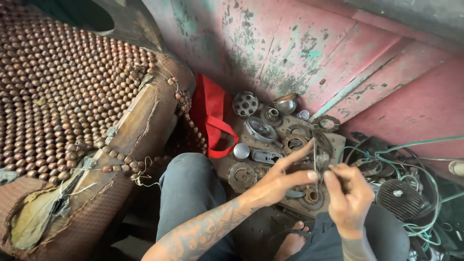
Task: The person scrubs a circular metal part with a small brush, rotating it to clean different areas. The person holds the part in one hand and uses the brush with the other, focusing on the inner and outer surfaces.
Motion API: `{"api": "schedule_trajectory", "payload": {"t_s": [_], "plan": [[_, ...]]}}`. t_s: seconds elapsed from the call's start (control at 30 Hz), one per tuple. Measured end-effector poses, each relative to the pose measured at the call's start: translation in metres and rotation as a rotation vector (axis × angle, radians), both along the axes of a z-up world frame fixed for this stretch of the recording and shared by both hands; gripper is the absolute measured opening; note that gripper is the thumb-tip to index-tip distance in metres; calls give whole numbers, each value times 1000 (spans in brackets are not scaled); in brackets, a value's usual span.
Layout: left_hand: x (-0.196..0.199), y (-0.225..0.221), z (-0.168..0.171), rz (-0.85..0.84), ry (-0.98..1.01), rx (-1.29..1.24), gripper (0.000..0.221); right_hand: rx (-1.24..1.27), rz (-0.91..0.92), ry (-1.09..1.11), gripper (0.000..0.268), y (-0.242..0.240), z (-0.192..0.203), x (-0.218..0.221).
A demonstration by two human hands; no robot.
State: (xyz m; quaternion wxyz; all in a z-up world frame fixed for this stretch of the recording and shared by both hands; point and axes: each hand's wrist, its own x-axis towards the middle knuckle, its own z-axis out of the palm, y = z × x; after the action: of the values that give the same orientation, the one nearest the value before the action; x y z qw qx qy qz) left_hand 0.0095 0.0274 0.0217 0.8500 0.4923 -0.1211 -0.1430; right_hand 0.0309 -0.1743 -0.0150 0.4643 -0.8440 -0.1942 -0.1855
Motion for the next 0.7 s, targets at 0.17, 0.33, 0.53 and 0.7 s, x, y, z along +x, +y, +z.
{"api": "schedule_trajectory", "payload": {"t_s": [0.17,0.33,0.53,0.7], "plan": [[5,2,-5,-52,98,-30,83,63,-20,183,15,6,4,15],[4,-4,-10,-59,149,-66,86,67,-25,87,14,3,0,7],[3,-9,-5,-75,78,18,88,193,7,123,19,5,8,0],[0,-16,-17,-61,-22,-35,85,158,-36,80,14,6,8,17]]}}
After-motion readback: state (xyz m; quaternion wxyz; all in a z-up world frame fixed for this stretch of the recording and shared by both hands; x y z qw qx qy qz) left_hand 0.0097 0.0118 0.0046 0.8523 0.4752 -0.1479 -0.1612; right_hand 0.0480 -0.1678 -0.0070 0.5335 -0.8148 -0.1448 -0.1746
